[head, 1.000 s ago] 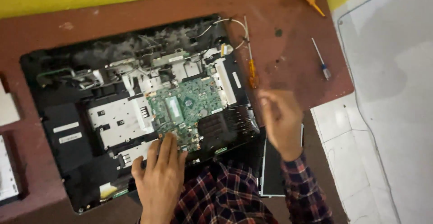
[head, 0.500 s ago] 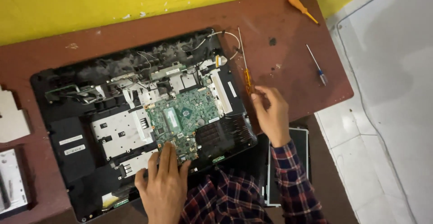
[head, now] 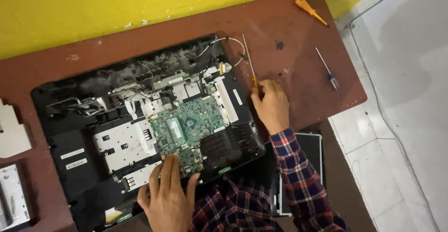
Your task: Adjusting and connecting internal components of a disassembled computer, including ribbon cables and RAM modules.
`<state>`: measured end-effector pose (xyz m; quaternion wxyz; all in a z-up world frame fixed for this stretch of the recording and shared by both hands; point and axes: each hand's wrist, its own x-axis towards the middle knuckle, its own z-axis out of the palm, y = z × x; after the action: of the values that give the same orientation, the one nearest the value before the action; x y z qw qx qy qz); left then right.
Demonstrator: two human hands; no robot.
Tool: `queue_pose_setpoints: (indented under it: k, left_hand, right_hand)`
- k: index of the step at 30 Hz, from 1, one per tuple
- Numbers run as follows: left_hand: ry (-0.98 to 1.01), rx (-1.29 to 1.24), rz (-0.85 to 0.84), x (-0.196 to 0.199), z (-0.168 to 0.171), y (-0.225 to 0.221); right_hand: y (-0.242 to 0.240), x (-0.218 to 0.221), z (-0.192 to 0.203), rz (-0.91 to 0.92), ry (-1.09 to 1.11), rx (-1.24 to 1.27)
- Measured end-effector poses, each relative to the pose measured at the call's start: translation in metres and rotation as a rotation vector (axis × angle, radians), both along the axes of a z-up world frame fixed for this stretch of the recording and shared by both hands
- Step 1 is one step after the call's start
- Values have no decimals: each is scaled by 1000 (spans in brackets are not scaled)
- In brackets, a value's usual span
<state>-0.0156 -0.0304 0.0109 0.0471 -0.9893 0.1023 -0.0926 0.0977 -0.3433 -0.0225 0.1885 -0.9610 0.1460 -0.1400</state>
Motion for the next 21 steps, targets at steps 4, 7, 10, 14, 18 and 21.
queue_pose_setpoints:
  k: [4, 7, 10, 14, 18, 21]
  left_hand:
    - [-5, -38, -16, 0, -4, 2]
    - [9, -36, -24, 2, -6, 3]
    - [9, -19, -40, 4, -6, 4]
    - [2, -21, -65, 6, -6, 4]
    - [9, -40, -64, 6, -12, 4]
    - [-6, -25, -71, 8, -8, 4]
  right_hand:
    - [-15, -14, 3, -60, 1, 80]
    - [-34, -24, 12, -181, -62, 221]
    - [-57, -26, 18, -287, -131, 448]
    - [-89, -21, 16, -376, -229, 504]
    - [-97, -9, 24, -301, -17, 487]
    - [-109, 1, 6, -200, 36, 423]
